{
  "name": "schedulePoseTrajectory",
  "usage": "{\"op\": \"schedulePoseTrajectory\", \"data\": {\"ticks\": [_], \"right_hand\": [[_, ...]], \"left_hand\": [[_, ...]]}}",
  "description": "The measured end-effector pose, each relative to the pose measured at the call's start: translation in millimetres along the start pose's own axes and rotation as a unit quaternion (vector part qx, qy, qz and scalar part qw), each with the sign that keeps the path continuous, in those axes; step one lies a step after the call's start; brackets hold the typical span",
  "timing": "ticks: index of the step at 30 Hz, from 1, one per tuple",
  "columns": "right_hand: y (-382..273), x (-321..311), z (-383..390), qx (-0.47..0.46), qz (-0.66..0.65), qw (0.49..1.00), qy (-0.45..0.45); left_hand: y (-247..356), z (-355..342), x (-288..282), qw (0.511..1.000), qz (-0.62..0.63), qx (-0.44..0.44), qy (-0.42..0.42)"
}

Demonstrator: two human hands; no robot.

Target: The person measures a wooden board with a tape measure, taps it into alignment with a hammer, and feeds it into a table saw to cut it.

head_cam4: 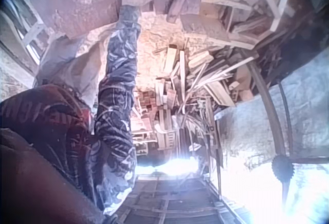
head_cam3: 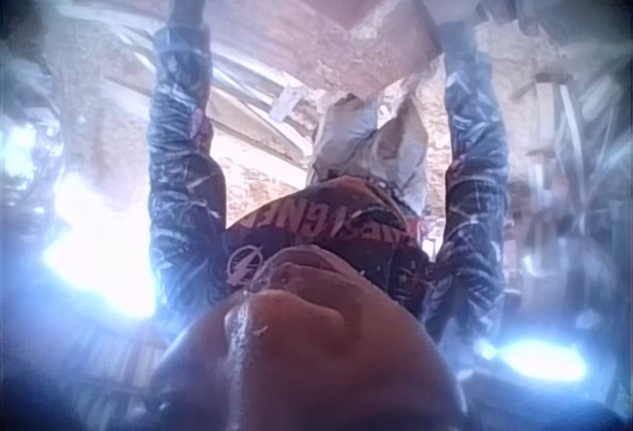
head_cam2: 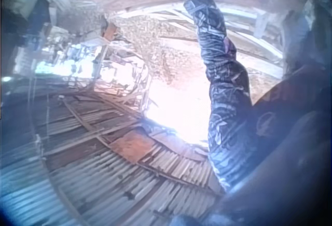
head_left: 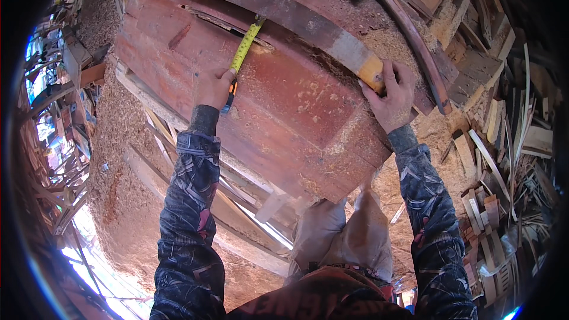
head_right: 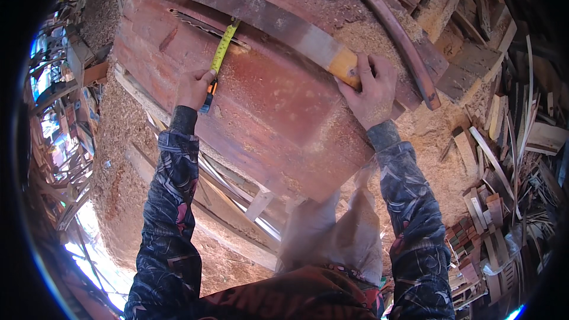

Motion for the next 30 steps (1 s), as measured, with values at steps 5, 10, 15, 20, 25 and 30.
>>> {"op": "schedulePoseTrajectory", "data": {"ticks": [5, 10, 15, 20, 25, 30], "right_hand": [[6, -2, 2, -0.001, -0.009, 1.0, 0.005], [3, 0, -1, 0.004, -0.009, 1.0, -0.013], [12, -1, 3, 0.013, -0.024, 1.0, -0.011], [16, -4, 5, 0.031, -0.036, 0.999, -0.007], [-4, -5, -5, -0.023, -0.018, 1.0, -0.003], [-16, -45, -9, -0.041, 0.039, 0.997, -0.045]], "left_hand": [[23, 24, -6, 0.996, -0.046, 0.061, 0.053], [45, 121, 20, 0.956, -0.214, 0.19, 0.063], [77, 157, 57, 0.927, -0.239, 0.256, 0.133], [225, 118, 36, 0.871, -0.037, 0.424, 0.245], [294, 42, 85, 0.889, -0.077, 0.426, 0.146], [279, 36, 96, 0.904, -0.15, 0.376, 0.14]]}}
Point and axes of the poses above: each hand's wrist, its own z-axis away from the middle knuckle, its own x-axis out of the palm, y = z × x, the point moved 9 cm from there along -z, towards the middle knuckle, and after that the axes turned 1 degree about y, right-handed, at the moved point
